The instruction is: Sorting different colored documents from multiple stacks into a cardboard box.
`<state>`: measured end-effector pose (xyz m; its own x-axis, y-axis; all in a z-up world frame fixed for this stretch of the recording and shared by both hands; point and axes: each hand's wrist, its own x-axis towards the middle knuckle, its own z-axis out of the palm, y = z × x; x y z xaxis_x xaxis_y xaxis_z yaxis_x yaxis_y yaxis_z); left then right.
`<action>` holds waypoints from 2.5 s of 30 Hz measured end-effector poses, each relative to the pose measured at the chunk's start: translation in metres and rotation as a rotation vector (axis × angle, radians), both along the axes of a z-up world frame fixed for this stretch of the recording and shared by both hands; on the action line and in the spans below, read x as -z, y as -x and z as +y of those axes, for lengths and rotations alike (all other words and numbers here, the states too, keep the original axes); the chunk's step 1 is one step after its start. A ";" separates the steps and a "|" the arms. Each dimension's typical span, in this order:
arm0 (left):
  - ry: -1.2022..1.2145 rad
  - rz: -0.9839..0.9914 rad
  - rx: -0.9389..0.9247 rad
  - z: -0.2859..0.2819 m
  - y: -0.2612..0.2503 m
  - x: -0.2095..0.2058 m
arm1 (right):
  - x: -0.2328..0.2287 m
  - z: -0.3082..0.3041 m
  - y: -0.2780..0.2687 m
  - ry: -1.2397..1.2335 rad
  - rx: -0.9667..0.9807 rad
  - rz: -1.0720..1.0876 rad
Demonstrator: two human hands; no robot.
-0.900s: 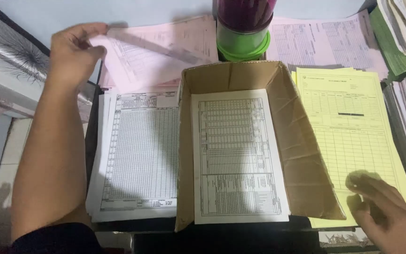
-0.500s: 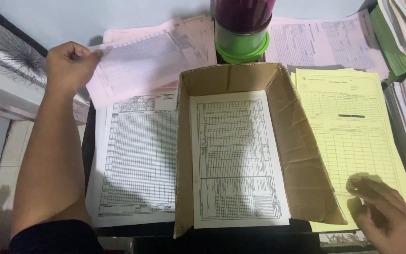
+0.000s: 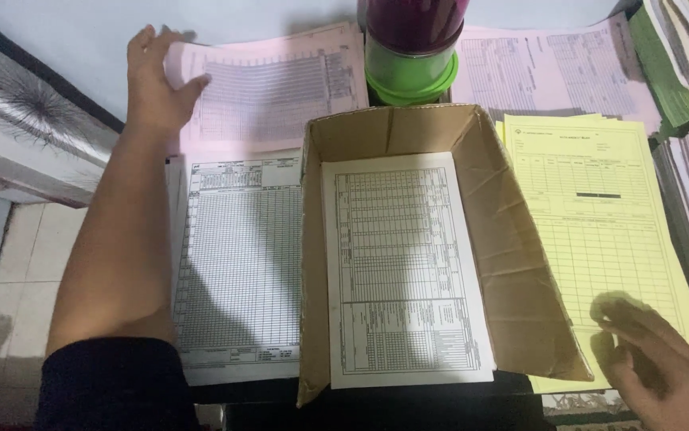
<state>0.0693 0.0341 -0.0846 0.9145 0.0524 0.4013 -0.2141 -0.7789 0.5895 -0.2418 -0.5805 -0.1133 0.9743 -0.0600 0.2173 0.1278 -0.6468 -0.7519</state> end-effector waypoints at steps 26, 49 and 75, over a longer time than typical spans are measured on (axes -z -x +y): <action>0.378 0.740 0.514 -0.178 0.309 -0.109 | 0.021 0.120 -0.002 0.442 -0.782 -0.248; -0.029 -0.203 0.811 -0.268 0.339 -0.019 | 0.035 0.117 0.022 0.260 -0.495 -0.183; 0.044 0.088 0.458 -0.264 0.334 0.015 | 0.059 0.119 0.032 0.237 -0.364 -0.866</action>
<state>-0.2650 -0.2297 -0.0994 0.8777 -0.3497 0.3278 -0.4780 -0.5894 0.6512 -0.2738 -0.4611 -0.1724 0.4207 0.3516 0.8363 0.7988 -0.5805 -0.1579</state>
